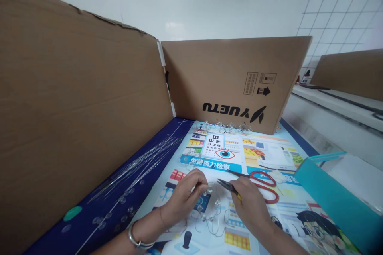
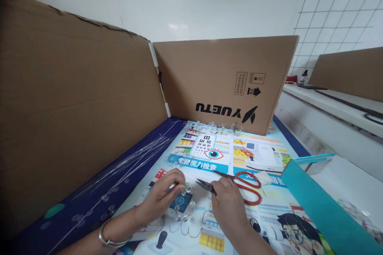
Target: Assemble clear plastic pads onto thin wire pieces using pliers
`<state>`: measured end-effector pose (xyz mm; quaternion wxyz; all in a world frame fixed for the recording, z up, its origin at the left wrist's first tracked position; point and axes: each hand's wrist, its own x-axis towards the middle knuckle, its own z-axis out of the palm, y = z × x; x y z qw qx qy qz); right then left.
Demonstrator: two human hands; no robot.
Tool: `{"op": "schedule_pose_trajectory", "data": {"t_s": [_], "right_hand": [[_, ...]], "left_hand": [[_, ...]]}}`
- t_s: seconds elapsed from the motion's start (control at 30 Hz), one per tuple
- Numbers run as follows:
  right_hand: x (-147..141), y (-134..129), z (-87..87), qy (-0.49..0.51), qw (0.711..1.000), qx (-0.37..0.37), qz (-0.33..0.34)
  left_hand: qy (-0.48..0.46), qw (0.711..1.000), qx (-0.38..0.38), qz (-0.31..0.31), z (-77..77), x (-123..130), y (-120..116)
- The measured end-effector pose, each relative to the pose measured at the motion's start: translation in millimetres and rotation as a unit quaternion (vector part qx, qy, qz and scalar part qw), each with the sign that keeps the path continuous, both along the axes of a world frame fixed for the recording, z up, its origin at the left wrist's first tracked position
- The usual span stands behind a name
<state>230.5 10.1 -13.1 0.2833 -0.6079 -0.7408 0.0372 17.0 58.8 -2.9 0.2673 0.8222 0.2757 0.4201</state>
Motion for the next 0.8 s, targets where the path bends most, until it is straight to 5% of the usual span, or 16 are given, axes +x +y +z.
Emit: {"op": "schedule_pose_trajectory", "data": {"t_s": [0.53,0.8], "right_hand": [[-0.9,-0.5,-2.6,-0.027,1.000,-0.003,0.004],[1.1,-0.5,-6.2,-0.041,0.999,0.028,0.013]], "left_hand": [[0.007,1.000,0.004,-0.004,-1.7,-0.8,0.0],[0.080,0.996,0.004,0.049,-7.0,0.1,2.9]]}}
